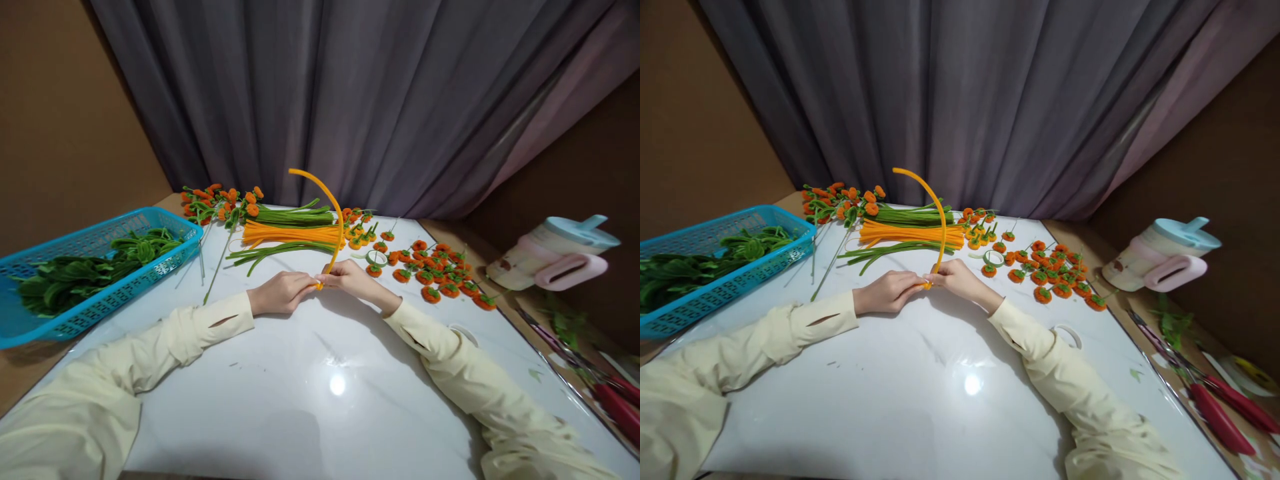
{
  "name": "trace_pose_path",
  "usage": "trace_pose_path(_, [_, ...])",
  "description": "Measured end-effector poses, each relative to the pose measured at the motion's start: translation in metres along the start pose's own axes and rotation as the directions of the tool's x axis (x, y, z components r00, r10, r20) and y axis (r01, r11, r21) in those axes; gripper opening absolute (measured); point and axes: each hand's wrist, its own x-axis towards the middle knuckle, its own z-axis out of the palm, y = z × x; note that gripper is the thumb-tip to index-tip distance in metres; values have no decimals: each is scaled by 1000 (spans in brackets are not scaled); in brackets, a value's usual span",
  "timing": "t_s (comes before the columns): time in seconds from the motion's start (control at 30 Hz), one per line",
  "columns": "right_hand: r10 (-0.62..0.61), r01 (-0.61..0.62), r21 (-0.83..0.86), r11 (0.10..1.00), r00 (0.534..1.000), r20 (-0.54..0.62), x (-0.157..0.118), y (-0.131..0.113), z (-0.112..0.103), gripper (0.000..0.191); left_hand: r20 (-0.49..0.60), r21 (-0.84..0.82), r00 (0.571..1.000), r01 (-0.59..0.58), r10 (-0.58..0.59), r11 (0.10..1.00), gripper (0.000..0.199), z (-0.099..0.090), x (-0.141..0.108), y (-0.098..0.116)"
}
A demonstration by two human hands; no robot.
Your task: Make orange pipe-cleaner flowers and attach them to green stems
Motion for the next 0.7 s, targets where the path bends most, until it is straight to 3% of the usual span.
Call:
trace_pose_path(0.2, [69, -98, 171, 980, 983, 168, -4, -3, -2, 42, 9, -70, 1000, 12, -11, 998, 27, 0, -2, 3])
trace_pose_path(0.4, [-11, -9, 156, 988, 992, 122, -6, -3, 3, 42, -40, -106, 999, 22, -26, 994, 25, -1, -2, 2])
trace_pose_path(0.7, [-1, -29, 157, 987, 983, 185, -5, 1, 3, 43, -70, -84, 997, 30, -36, 996, 23, 0, 0, 6])
